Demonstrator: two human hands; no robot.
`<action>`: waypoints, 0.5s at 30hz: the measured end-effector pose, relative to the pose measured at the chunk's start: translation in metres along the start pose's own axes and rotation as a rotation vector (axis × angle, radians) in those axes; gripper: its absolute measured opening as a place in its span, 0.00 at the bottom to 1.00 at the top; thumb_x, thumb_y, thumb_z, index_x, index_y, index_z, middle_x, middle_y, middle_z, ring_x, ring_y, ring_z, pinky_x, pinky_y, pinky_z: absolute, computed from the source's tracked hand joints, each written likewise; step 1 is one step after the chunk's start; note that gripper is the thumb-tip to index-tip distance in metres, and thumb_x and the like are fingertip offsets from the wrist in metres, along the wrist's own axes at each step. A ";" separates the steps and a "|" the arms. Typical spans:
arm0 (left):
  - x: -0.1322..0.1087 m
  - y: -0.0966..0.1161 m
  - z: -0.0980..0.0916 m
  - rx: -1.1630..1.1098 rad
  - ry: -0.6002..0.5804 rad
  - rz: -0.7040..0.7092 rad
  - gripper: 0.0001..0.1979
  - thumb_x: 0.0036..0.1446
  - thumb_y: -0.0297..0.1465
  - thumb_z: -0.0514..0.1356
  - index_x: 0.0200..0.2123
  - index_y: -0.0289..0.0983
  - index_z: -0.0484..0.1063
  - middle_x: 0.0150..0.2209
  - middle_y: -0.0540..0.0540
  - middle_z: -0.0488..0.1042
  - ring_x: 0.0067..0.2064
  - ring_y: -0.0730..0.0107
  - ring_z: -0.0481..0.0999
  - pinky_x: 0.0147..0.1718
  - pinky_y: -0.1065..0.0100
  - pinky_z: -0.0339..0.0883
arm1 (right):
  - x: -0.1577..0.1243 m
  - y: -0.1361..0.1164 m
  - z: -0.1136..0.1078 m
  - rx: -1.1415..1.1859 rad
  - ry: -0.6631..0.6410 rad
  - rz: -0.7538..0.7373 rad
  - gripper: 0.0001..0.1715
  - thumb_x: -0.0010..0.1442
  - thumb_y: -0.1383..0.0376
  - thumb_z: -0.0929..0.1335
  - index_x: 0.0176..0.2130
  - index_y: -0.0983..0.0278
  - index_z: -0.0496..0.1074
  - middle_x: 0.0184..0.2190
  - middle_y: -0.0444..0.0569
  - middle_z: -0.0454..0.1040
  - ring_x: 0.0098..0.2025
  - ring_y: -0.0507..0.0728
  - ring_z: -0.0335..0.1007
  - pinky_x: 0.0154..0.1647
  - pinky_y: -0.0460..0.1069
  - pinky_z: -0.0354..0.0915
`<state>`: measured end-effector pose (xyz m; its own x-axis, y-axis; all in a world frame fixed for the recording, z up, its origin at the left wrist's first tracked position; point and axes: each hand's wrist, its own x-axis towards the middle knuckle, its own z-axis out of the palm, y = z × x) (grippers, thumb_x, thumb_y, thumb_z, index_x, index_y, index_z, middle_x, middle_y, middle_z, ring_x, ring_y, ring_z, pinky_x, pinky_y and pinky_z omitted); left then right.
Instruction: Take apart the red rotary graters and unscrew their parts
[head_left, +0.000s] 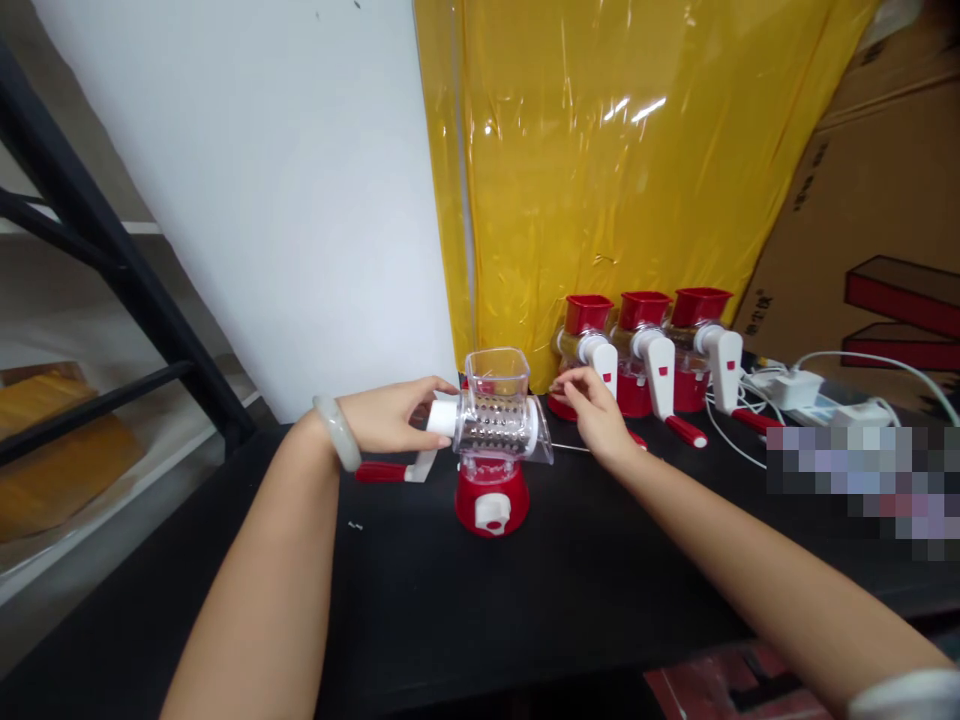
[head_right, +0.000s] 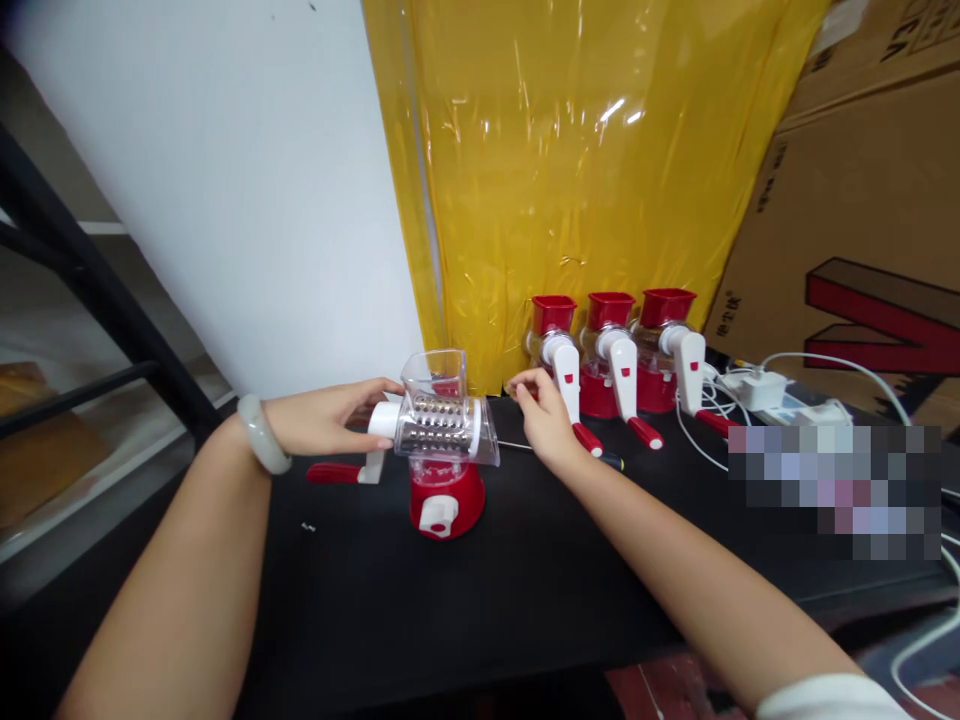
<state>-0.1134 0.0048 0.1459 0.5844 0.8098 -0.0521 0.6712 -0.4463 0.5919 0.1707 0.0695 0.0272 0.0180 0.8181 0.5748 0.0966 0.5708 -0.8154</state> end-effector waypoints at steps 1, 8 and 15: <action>-0.002 -0.001 -0.001 -0.048 -0.013 0.000 0.30 0.52 0.39 0.63 0.56 0.35 0.61 0.48 0.39 0.75 0.46 0.61 0.76 0.45 0.62 0.68 | -0.011 -0.006 -0.003 0.084 -0.014 0.037 0.13 0.62 0.53 0.65 0.36 0.59 0.69 0.37 0.48 0.75 0.42 0.57 0.72 0.50 0.56 0.67; 0.000 -0.008 0.041 -0.150 0.234 -0.083 0.28 0.60 0.58 0.47 0.39 0.37 0.64 0.37 0.43 0.74 0.40 0.62 0.74 0.40 0.62 0.69 | -0.049 -0.047 0.013 0.364 -0.372 0.309 0.21 0.48 0.52 0.76 0.37 0.60 0.73 0.36 0.48 0.80 0.44 0.58 0.76 0.54 0.57 0.67; 0.012 -0.018 0.087 -0.262 0.624 -0.164 0.24 0.62 0.56 0.46 0.36 0.40 0.59 0.24 0.52 0.64 0.25 0.71 0.67 0.28 0.66 0.66 | -0.044 -0.067 0.028 0.455 -0.456 0.351 0.26 0.39 0.61 0.79 0.39 0.63 0.75 0.38 0.49 0.82 0.44 0.60 0.78 0.59 0.60 0.64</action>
<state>-0.0787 -0.0109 0.0649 0.0609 0.9614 0.2683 0.5503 -0.2566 0.7946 0.1357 -0.0032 0.0547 -0.4540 0.8494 0.2691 -0.2633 0.1607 -0.9513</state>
